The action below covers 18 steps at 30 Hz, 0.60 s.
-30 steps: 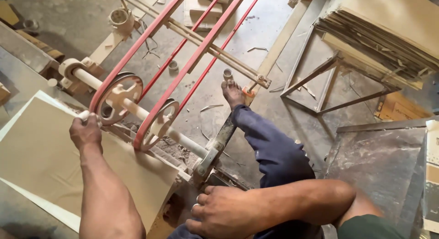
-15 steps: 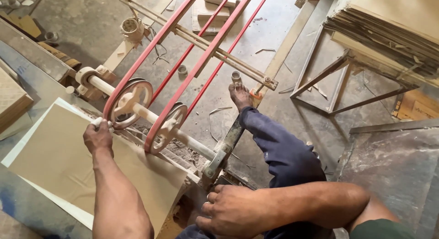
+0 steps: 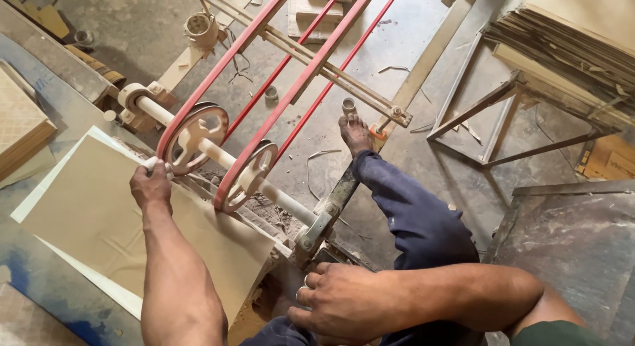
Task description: Operating a tile processing machine by feeding tiles onto a conveyor belt system.
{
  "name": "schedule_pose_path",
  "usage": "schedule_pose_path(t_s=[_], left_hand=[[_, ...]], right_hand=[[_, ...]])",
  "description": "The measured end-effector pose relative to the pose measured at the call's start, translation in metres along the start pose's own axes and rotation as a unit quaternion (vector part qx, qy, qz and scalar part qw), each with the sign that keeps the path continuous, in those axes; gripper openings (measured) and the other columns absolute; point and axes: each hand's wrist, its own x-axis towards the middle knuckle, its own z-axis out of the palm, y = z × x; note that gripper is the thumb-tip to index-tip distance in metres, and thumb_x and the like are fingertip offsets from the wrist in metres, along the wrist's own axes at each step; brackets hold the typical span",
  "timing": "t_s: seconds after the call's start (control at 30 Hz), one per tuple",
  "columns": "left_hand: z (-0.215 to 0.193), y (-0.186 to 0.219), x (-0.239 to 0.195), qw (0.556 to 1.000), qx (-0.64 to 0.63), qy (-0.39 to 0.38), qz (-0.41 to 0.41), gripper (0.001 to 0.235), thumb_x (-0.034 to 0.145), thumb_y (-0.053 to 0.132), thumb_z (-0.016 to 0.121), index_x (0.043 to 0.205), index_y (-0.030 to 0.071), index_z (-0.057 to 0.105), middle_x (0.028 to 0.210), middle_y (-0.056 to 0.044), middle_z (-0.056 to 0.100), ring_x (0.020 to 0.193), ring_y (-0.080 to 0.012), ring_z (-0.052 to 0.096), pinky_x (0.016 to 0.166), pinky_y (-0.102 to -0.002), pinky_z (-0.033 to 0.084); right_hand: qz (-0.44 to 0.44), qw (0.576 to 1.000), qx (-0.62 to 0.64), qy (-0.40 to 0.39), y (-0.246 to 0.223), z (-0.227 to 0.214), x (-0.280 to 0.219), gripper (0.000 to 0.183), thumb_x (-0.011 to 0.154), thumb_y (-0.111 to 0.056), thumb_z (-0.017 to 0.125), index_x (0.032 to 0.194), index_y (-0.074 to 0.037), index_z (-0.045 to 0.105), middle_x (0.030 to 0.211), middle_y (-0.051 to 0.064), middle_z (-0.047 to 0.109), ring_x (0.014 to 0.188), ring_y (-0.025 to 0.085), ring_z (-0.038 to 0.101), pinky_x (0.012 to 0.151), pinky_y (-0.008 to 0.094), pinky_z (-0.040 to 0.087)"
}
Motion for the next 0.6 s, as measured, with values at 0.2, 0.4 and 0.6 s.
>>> schedule_pose_path(t_s=[0.2,0.4,0.6], left_hand=[[0.000,-0.007,0.003,1.000,-0.022,-0.005,0.008,0.032,0.097,0.023,0.067,0.121,0.002,0.071,0.102,-0.011,0.076,0.084,-0.0165,0.072,0.071,-0.030,0.057],[-0.002,0.012,-0.010,0.999,0.031,0.012,0.003,0.033,0.097,0.026,0.068,0.120,0.003,0.072,0.104,-0.012,0.076,0.087,-0.0190,0.072,0.077,-0.034,0.055],[0.002,-0.010,0.005,0.999,0.040,0.020,0.030,0.034,0.095,0.026,0.069,0.120,0.002,0.073,0.106,-0.013,0.076,0.092,-0.0192,0.073,0.082,-0.033,0.055]], right_hand=[[0.001,1.000,0.011,-0.009,0.002,0.002,-0.001,0.050,0.083,-0.038,0.066,0.120,-0.005,0.062,0.102,0.014,0.067,0.095,0.032,0.065,0.085,0.046,0.051],[0.003,1.000,0.016,-0.008,0.001,0.001,-0.001,0.052,0.083,-0.035,0.069,0.125,-0.005,0.062,0.104,0.014,0.067,0.097,0.032,0.064,0.084,0.045,0.050],[0.021,0.999,0.029,-0.036,-0.001,-0.006,0.000,0.055,0.082,-0.038,0.073,0.125,-0.007,0.062,0.104,0.013,0.067,0.099,0.032,0.063,0.084,0.047,0.050]])
